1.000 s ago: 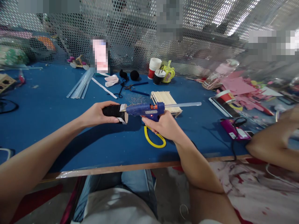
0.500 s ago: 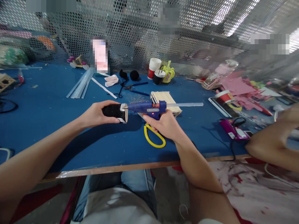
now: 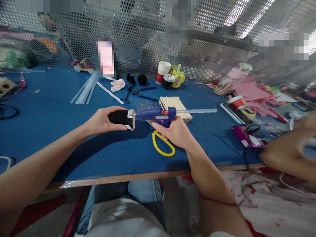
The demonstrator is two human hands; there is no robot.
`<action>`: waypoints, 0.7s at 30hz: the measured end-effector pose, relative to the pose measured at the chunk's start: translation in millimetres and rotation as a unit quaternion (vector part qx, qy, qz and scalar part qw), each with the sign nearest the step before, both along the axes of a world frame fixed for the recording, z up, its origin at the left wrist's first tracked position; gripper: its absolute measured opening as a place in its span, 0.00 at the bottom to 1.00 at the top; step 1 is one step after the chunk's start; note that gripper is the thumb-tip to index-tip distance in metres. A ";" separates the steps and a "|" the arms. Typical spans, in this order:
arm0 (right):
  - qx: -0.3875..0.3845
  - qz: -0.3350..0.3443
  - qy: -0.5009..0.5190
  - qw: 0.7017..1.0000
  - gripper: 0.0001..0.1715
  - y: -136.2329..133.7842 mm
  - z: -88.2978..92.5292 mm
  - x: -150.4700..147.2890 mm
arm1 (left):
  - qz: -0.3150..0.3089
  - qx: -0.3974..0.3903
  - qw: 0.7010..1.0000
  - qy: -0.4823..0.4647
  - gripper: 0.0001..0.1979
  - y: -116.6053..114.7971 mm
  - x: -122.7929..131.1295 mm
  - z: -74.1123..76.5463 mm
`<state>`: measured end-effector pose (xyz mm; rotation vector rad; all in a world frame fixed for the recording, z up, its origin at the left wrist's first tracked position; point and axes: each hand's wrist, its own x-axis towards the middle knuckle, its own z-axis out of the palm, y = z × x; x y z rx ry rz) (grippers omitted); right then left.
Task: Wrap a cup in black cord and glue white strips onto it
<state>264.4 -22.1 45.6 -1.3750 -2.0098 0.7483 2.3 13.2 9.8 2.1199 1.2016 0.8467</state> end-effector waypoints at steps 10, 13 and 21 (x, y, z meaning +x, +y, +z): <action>-0.010 -0.020 0.015 1.000 0.24 -1.2 0.2 0.8 | -0.001 -0.014 1.000 -0.012 0.34 -0.1 -0.2 -1.4; -0.014 -0.020 0.033 0.999 0.20 -0.1 -1.5 -0.8 | -0.011 -0.012 1.000 -0.013 0.34 -0.3 0.1 -2.6; -0.009 0.035 0.036 0.999 0.14 0.8 -2.4 -0.6 | -0.017 -0.055 0.998 -0.036 0.33 -0.1 1.3 -1.5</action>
